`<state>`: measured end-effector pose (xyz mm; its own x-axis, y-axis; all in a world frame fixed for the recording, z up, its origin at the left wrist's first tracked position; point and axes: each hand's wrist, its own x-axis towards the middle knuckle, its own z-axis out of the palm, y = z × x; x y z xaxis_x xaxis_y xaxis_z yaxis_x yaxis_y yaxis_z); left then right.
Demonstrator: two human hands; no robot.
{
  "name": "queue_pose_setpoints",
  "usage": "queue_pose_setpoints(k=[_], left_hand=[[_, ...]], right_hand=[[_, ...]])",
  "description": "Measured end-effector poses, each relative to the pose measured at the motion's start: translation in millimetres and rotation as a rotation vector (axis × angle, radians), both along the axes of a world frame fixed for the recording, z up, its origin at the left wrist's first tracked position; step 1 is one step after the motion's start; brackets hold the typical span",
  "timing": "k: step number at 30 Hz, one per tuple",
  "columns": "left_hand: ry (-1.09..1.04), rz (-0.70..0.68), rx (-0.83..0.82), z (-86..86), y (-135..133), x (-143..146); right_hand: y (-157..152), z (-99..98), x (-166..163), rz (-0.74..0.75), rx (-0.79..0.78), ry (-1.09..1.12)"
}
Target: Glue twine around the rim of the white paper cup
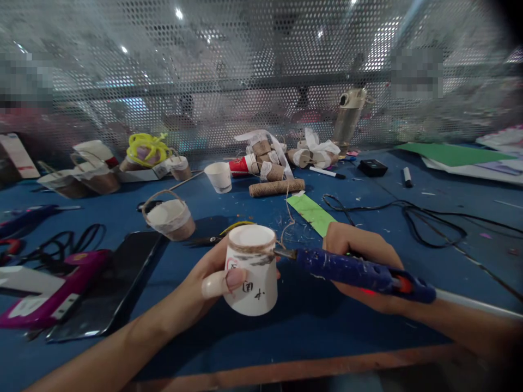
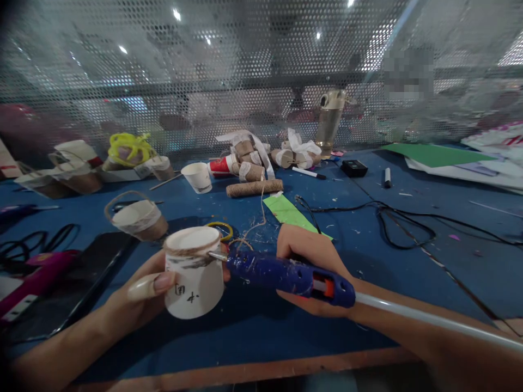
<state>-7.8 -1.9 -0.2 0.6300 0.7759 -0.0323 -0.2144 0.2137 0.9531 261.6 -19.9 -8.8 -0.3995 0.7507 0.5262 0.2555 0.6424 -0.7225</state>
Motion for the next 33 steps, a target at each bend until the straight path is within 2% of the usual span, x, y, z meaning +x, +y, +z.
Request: queue_pose_setpoints(k=[7,11,17,25,33], left_hand=[[0.063,0.095,0.1,-2.0,0,1],[0.114,0.097,0.15,-5.2,0,-3],[0.313,0.109,0.211,-4.9,2,-7],[0.223,0.127,0.226,-16.9,4,-14],[0.245,0.103,0.21,-3.3,2,-6]], right_hand=[[-4,6.8,-1,-0.108,0.01,-0.078],[-4,6.5,-2,-0.131,0.043,-0.089],[-5,5.6,-3,-0.108,0.088,-0.117],[-4,6.2,-2,-0.14,0.087,-0.124],[-5,7.9,-2,-0.172,0.07,-0.139]])
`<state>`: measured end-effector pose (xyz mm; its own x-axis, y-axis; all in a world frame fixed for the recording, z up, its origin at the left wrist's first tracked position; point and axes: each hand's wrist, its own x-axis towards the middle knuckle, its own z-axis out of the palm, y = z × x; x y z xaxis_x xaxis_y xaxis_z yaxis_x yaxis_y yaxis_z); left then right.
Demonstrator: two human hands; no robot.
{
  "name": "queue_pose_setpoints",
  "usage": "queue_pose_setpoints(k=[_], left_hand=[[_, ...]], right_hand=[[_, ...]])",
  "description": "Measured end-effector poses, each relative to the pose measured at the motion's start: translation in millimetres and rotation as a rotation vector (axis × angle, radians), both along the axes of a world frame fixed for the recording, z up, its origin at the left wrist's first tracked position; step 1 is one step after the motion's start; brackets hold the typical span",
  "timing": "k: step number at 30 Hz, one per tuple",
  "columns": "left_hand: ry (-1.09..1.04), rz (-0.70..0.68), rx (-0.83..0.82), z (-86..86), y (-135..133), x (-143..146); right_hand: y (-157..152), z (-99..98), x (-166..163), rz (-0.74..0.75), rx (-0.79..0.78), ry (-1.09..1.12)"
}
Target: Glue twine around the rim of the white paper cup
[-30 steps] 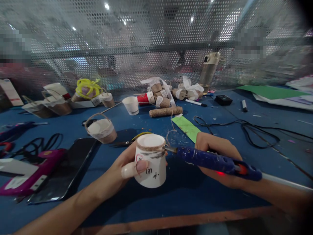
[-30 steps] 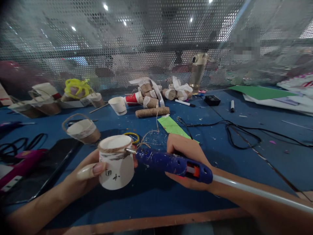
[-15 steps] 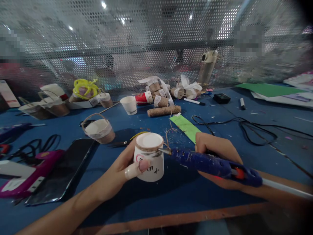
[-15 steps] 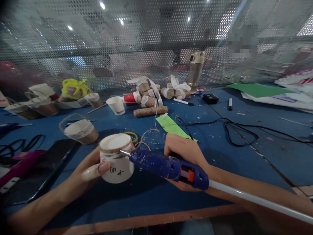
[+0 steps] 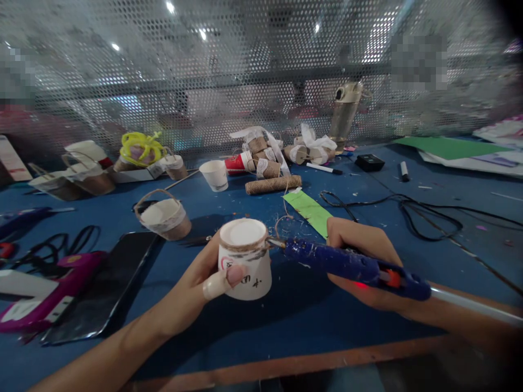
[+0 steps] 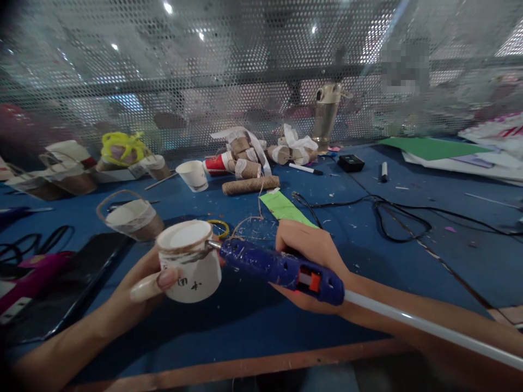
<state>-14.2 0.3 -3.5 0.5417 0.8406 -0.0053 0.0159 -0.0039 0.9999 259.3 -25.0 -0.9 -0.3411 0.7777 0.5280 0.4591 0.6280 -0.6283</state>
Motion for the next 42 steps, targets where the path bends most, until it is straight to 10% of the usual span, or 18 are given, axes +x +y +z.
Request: queue_pose_setpoints(k=[42], left_hand=[[-0.093,-0.08,-0.095,-8.3,2,-5]], right_hand=[[-1,0.6,-4,-0.028,-0.032,0.019]])
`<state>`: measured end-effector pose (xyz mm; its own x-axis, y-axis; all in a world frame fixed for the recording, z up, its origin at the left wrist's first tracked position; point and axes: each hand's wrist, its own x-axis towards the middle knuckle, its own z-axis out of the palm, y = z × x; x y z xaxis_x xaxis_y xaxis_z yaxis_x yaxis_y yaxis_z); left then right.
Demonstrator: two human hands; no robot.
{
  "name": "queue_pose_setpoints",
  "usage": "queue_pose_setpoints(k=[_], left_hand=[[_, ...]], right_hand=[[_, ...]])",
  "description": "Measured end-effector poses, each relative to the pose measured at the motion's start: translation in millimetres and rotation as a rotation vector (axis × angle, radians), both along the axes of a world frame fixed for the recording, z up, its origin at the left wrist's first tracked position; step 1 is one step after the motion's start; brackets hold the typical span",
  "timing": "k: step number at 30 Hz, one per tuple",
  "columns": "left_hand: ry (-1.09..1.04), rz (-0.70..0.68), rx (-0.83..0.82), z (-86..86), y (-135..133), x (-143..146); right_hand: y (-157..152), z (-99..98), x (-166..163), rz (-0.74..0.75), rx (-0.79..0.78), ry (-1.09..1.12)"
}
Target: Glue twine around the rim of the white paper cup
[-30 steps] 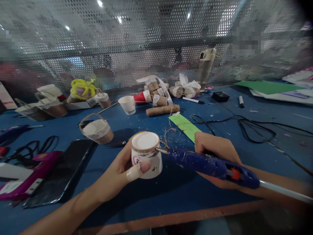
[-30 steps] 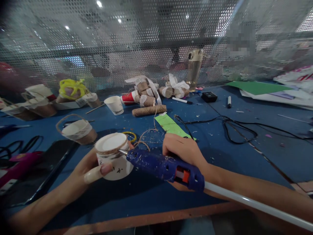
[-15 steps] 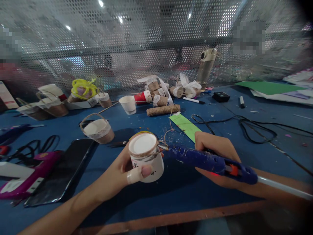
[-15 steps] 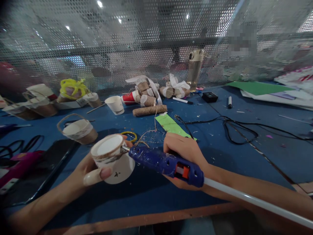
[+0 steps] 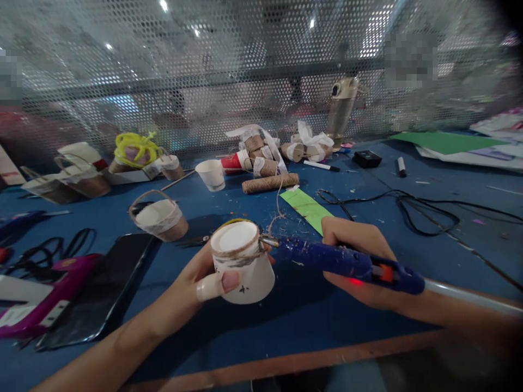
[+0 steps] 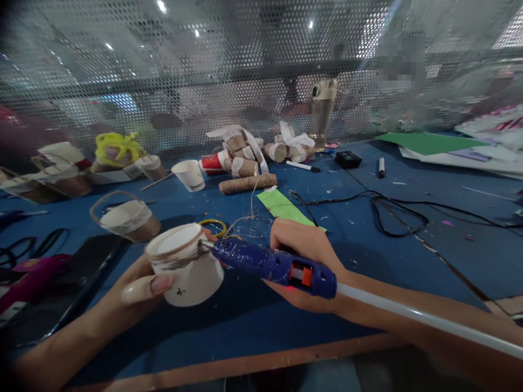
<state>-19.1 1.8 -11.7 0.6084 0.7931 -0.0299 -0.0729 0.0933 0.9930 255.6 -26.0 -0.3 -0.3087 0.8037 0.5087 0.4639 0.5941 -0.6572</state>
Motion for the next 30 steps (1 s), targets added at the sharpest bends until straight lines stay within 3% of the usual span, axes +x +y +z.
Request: queue_pose_setpoints(k=[6,12,18,23,30], left_hand=[[0.04,0.024,0.013,2.1,-1,0],[-0.096,-0.049,-0.101,14.5,-4,10],[-0.087,-0.035,-0.075,20.5,-3,15],[-0.096,-0.073,-0.069,17.8,-2,13],[-0.13,-0.083,-0.051,1.5,0,3]], right_hand=[[-3,0.0,1,0.076,0.021,-0.016],[0,-1.5,2,0.027,-0.028,0.014],[3,-0.2,1,0.016,-0.105,0.041],[2,-0.5,1,0.011,-0.11,0.044],[-2,0.4,-2,0.023,-0.086,0.051]])
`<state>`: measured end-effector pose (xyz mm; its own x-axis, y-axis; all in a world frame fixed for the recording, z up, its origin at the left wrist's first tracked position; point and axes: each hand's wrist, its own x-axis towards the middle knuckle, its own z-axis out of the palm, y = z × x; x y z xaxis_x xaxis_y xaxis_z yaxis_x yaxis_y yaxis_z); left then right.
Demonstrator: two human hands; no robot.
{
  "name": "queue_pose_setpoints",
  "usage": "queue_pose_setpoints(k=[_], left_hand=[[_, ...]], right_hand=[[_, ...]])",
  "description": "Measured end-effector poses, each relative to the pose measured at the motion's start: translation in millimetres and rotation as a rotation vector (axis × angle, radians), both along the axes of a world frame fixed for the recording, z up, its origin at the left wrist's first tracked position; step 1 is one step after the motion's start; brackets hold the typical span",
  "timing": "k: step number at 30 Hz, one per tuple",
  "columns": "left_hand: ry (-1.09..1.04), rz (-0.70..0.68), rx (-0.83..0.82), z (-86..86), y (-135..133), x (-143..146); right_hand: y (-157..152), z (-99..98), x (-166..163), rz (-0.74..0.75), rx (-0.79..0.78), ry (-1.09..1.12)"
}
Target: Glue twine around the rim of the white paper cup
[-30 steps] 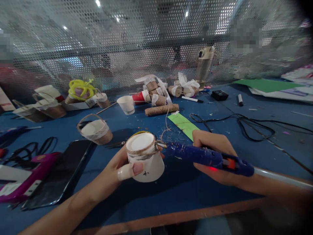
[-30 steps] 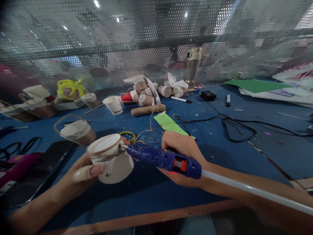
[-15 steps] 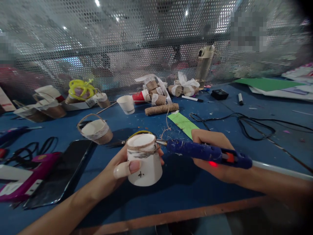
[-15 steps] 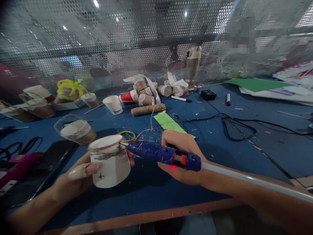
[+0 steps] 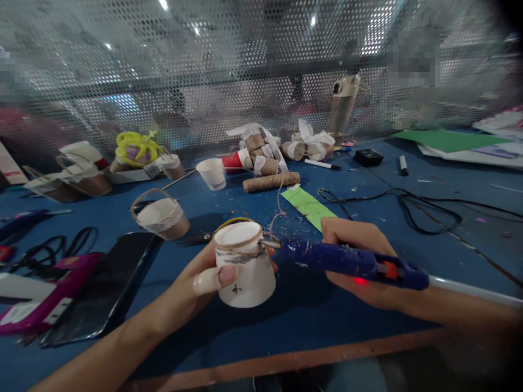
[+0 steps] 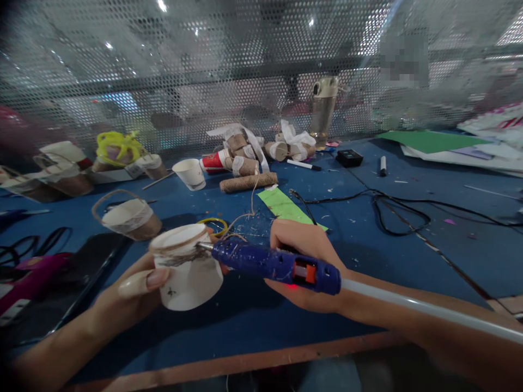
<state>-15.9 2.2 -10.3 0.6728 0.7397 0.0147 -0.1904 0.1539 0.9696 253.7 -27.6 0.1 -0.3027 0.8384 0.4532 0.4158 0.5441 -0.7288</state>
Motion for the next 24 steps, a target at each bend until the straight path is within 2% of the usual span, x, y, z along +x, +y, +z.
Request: queue_pose_setpoints(k=[4,11,19,24], left_hand=[[-0.001,-0.009,-0.004,-4.0,2,-4],[-0.046,-0.008,-0.017,6.8,-1,6],[0.054,0.028,-0.004,1.8,-1,-2],[0.022,0.044,-0.041,9.8,-2,5]], right_hand=[[-1,0.2,0,0.035,0.004,0.004],[4,-0.5,2,-0.015,0.005,-0.023],[-1,0.8,0,0.035,0.012,0.0],[2,1.2,1,-0.017,0.01,-0.022]])
